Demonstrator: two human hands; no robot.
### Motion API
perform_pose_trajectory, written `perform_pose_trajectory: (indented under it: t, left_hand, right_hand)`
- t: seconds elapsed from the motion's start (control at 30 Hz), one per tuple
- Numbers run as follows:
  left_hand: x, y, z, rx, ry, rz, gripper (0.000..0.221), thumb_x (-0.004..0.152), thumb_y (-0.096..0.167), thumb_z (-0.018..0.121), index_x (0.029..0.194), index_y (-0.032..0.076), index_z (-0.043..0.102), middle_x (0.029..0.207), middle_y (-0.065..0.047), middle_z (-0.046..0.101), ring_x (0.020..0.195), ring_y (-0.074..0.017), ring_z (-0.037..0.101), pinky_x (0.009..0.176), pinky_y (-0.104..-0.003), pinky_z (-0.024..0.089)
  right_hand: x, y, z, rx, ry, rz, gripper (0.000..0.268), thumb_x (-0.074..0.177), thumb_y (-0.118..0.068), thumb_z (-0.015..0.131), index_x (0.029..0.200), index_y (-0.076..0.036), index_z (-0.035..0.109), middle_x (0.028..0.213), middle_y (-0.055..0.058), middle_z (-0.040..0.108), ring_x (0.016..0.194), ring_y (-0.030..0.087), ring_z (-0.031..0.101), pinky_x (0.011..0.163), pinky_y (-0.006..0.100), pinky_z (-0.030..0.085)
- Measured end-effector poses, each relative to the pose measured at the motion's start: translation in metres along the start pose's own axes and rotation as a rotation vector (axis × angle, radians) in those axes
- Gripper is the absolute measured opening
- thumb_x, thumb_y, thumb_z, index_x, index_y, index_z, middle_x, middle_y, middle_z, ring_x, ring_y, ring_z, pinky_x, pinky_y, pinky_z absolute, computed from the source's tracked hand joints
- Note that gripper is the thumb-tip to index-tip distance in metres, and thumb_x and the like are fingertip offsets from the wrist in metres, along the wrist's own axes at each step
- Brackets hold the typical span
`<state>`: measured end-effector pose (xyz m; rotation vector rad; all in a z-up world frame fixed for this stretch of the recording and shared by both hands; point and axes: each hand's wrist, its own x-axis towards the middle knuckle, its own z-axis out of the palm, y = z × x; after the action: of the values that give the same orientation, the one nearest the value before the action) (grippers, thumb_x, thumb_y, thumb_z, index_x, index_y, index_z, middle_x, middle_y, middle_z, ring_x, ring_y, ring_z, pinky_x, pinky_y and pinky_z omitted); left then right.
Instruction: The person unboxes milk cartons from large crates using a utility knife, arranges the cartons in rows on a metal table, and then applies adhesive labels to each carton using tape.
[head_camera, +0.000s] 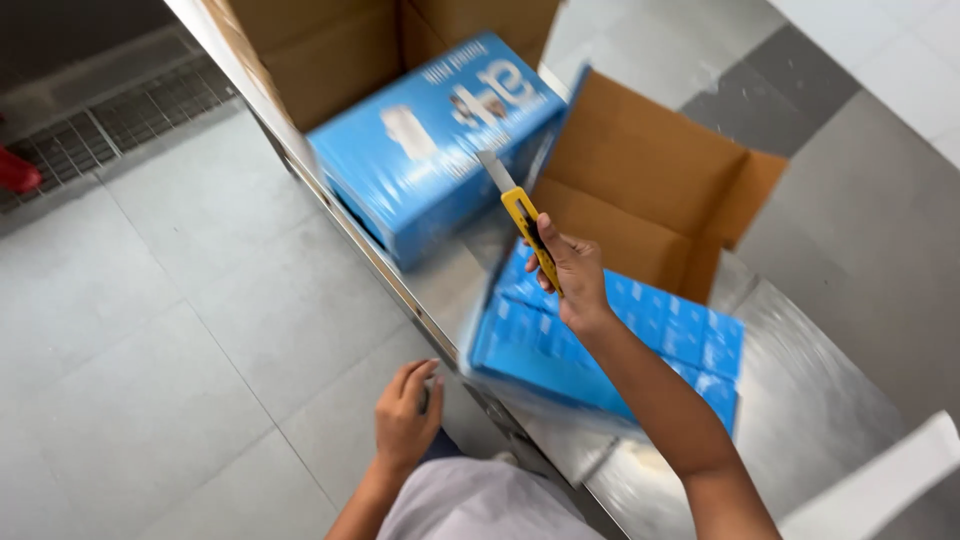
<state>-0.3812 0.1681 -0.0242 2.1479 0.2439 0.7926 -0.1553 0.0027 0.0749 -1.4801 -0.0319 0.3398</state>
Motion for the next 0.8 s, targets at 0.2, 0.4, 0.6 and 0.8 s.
perform_pose_trajectory:
  t: [0.2, 0.4, 0.6, 0.8]
  left_hand:
    - [0.112, -0.055, -0.027, -0.164, -0.013, 0.123, 0.023, 0.092, 0.004, 0.072, 0.114, 0.001, 0.069, 0.105, -0.011, 0.071, 0.088, -0.0227, 0.074, 0.075, -0.034, 0.059]
    - [0.152, -0.105, -0.051, -0.255, -0.004, 0.012, 0.02, 0.092, 0.002, 0.072, 0.112, 0.001, 0.07, 0.103, -0.011, 0.072, 0.085, -0.0211, 0.075, 0.075, -0.032, 0.059]
    - [0.144, -0.141, -0.058, -0.237, -0.057, -0.075, 0.018, 0.092, 0.002, 0.071, 0.11, 0.002, 0.069, 0.1, -0.01, 0.072, 0.084, -0.0208, 0.075, 0.072, -0.033, 0.058]
    - [0.147, -0.141, -0.043, -0.275, -0.096, -0.137, 0.02, 0.09, 0.003, 0.071, 0.11, 0.002, 0.07, 0.101, -0.011, 0.072, 0.084, -0.022, 0.075, 0.072, -0.034, 0.057]
  right_hand:
    - [0.081, 0.022, 0.071, 0.018, 0.025, 0.023, 0.044, 0.1, -0.043, 0.066, 0.098, 0.0, 0.074, 0.072, 0.008, 0.068, 0.051, 0.011, 0.053, 0.046, 0.023, 0.038]
    - [0.123, 0.022, 0.104, 0.214, -0.024, 0.001, 0.034, 0.108, -0.024, 0.05, 0.125, 0.003, 0.064, 0.108, 0.014, 0.074, 0.076, 0.014, 0.062, 0.068, 0.027, 0.051]
    - [0.168, 0.019, 0.134, 0.151, 0.083, 0.002, 0.037, 0.107, -0.016, 0.047, 0.139, 0.003, 0.052, 0.123, 0.019, 0.072, 0.097, 0.014, 0.066, 0.086, 0.028, 0.052]
    - [0.277, 0.115, 0.112, 0.303, 0.334, -0.06, 0.034, 0.099, -0.006, 0.065, 0.13, 0.008, 0.06, 0.103, 0.011, 0.07, 0.092, 0.019, 0.066, 0.084, 0.032, 0.055]
